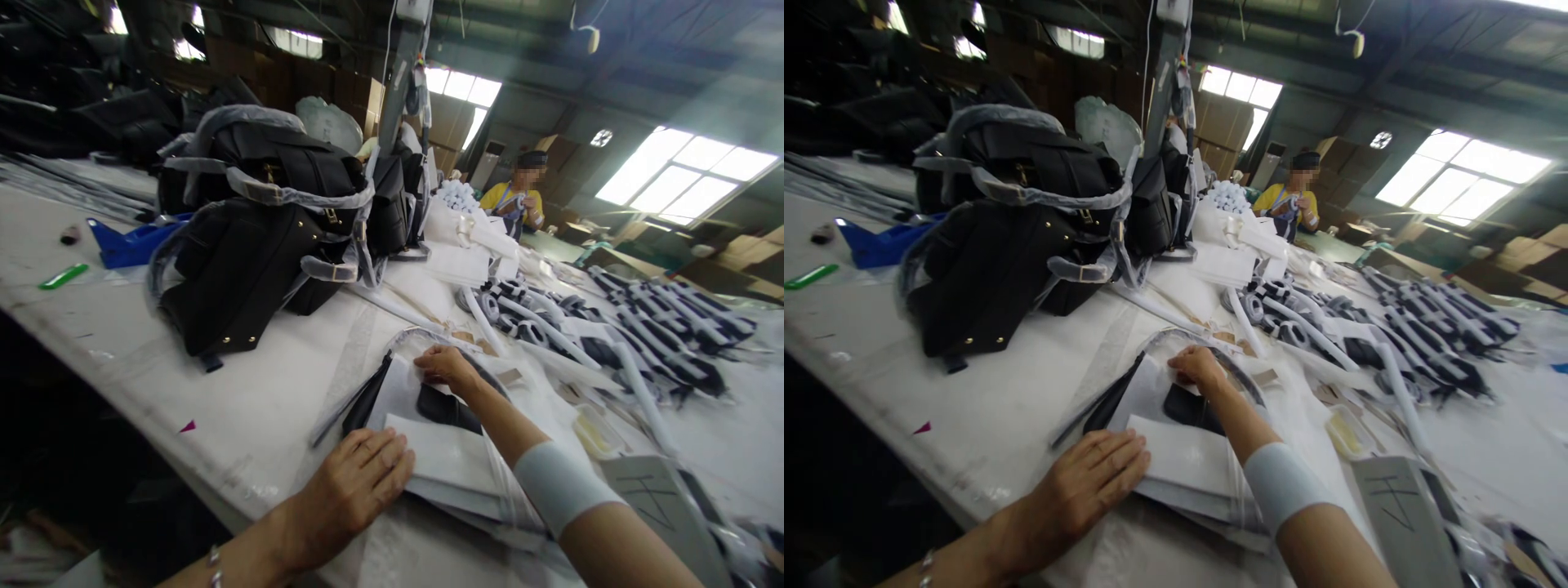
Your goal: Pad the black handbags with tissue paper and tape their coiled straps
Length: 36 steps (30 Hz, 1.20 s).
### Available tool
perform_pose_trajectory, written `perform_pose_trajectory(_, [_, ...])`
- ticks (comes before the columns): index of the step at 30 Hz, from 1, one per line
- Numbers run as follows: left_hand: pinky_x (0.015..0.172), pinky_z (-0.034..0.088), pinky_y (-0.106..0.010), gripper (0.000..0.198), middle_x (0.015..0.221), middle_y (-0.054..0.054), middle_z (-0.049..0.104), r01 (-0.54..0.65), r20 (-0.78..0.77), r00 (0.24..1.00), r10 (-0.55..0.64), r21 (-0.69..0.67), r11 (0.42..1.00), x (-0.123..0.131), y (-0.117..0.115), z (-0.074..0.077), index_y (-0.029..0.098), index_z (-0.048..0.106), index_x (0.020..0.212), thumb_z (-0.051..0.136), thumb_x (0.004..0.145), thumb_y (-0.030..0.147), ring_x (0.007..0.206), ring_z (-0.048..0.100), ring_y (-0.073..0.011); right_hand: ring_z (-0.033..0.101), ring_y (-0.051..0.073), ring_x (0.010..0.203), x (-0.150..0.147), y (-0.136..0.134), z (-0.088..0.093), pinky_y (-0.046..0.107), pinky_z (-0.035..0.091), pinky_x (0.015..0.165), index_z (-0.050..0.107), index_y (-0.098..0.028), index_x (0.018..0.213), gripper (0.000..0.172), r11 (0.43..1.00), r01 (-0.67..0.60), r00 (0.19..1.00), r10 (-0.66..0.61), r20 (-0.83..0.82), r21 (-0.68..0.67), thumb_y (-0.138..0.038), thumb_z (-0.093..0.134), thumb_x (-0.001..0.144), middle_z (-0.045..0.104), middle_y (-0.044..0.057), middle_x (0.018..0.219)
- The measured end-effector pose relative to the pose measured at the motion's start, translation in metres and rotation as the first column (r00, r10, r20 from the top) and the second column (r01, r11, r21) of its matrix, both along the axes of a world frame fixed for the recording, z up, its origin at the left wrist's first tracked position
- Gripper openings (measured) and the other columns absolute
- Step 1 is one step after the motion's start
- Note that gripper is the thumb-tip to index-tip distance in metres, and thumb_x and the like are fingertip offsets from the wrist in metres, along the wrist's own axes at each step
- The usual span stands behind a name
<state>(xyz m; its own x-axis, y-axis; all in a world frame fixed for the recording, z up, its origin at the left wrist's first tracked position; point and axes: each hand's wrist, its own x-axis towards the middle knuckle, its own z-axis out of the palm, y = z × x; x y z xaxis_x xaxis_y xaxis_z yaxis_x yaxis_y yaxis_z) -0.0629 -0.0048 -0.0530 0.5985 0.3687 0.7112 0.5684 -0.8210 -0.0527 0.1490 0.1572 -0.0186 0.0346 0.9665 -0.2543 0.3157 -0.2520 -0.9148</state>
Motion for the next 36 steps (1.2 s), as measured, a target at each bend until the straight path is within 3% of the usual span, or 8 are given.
perform_pose_trajectory(4, [0.093, 0.051, -0.036, 0.035, 0.124, -0.012, 0.067, 0.012, 0.013, 1.0, -0.011, -0.061, 0.998, -0.001, 0.002, 0.006, 0.012, 0.059, 0.127, 0.035, 0.102, 0.012, 0.118, 0.06, -0.0211, 0.062, 0.015, 0.053, -0.008, -0.01, 0.015, 0.029, 0.053, 0.057, 0.057, -0.019, 0.081, 0.029, 0.994, 0.059, 0.979, -0.075, -0.191, -0.091, -0.015, 0.075, 0.059, 0.062, -0.003, 0.058])
perform_pose_trajectory(8, [0.093, 0.051, -0.035, 0.034, 0.123, -0.011, 0.067, 0.022, 0.028, 0.999, -0.021, -0.06, 0.998, 0.001, 0.0, 0.004, 0.012, 0.059, 0.126, 0.035, 0.102, 0.012, 0.118, 0.06, -0.0211, 0.064, 0.013, 0.062, -0.017, -0.027, 0.033, 0.026, 0.051, 0.066, 0.056, -0.017, 0.11, 0.056, 0.993, 0.092, 0.937, -0.112, -0.331, -0.075, -0.015, 0.076, 0.058, 0.067, -0.001, 0.07])
perform_pose_trajectory(14, [0.094, 0.051, -0.035, 0.034, 0.123, -0.012, 0.067, 0.022, 0.037, 0.999, -0.02, -0.05, 0.999, 0.0, -0.002, 0.003, 0.011, 0.059, 0.127, 0.037, 0.101, 0.012, 0.119, 0.06, -0.0221, 0.064, 0.015, 0.071, -0.02, -0.065, 0.043, 0.028, 0.049, 0.074, 0.052, -0.017, 0.127, 0.074, 0.985, 0.088, 0.92, -0.024, -0.392, 0.146, -0.025, 0.079, 0.059, 0.066, -0.005, 0.073])
perform_pose_trajectory(19, [0.093, 0.051, -0.035, 0.034, 0.122, -0.012, 0.067, 0.023, 0.02, 1.0, -0.022, -0.042, 0.999, -0.001, -0.002, 0.01, 0.01, 0.059, 0.126, 0.035, 0.102, 0.012, 0.118, 0.061, -0.0216, 0.066, 0.019, 0.076, -0.003, -0.071, 0.039, 0.032, 0.052, 0.077, 0.063, -0.02, 0.112, 0.056, 0.958, 0.235, 0.909, -0.158, -0.387, 0.162, -0.026, 0.073, 0.058, 0.07, -0.002, 0.08])
perform_pose_trajectory(24, [0.093, 0.051, -0.034, 0.034, 0.12, -0.013, 0.068, 0.02, 0.04, 0.999, -0.02, -0.016, 1.0, -0.001, -0.002, 0.01, 0.011, 0.059, 0.125, 0.035, 0.101, 0.011, 0.116, 0.062, -0.021, 0.066, 0.02, 0.082, 0.012, -0.065, 0.042, 0.032, 0.053, 0.081, 0.072, -0.021, 0.087, 0.029, 0.963, 0.211, 0.925, -0.141, -0.353, 0.168, -0.037, 0.075, 0.063, 0.072, 0.0, 0.08])
perform_pose_trajectory(27, [0.092, 0.052, -0.034, 0.033, 0.12, -0.012, 0.068, 0.017, 0.042, 0.999, -0.016, -0.03, 0.999, -0.001, -0.003, 0.012, 0.011, 0.06, 0.125, 0.036, 0.102, 0.012, 0.116, 0.062, -0.0207, 0.065, 0.018, 0.081, 0.005, -0.082, 0.047, 0.031, 0.051, 0.084, 0.074, -0.02, 0.089, 0.031, 0.967, 0.122, 0.961, -0.058, -0.271, 0.225, -0.044, 0.077, 0.069, 0.073, 0.001, 0.082])
perform_pose_trajectory(32, [0.092, 0.053, -0.035, 0.03, 0.117, -0.012, 0.069, 0.043, 0.057, 0.998, -0.039, -0.057, 0.997, -0.001, -0.004, 0.013, 0.01, 0.059, 0.125, 0.041, 0.1, 0.012, 0.114, 0.063, -0.02, 0.063, 0.018, 0.066, -0.02, -0.134, 0.046, 0.027, 0.052, 0.064, 0.076, -0.018, 0.078, 0.027, 0.942, -0.08, 0.996, 0.09, -0.017, 0.326, -0.045, 0.073, 0.077, 0.071, 0.002, 0.069])
perform_pose_trajectory(36, [0.093, 0.054, -0.036, 0.028, 0.117, -0.014, 0.068, 0.055, 0.123, 0.991, -0.045, -0.074, 0.996, 0.0, -0.003, 0.007, 0.01, 0.058, 0.124, 0.047, 0.098, 0.012, 0.115, 0.061, -0.0214, 0.071, 0.019, 0.075, -0.033, -0.174, 0.038, 0.027, 0.058, 0.071, 0.077, -0.023, 0.091, 0.016, 0.818, -0.246, 0.969, 0.194, 0.154, 0.521, -0.031, 0.064, 0.089, 0.076, 0.002, 0.083])
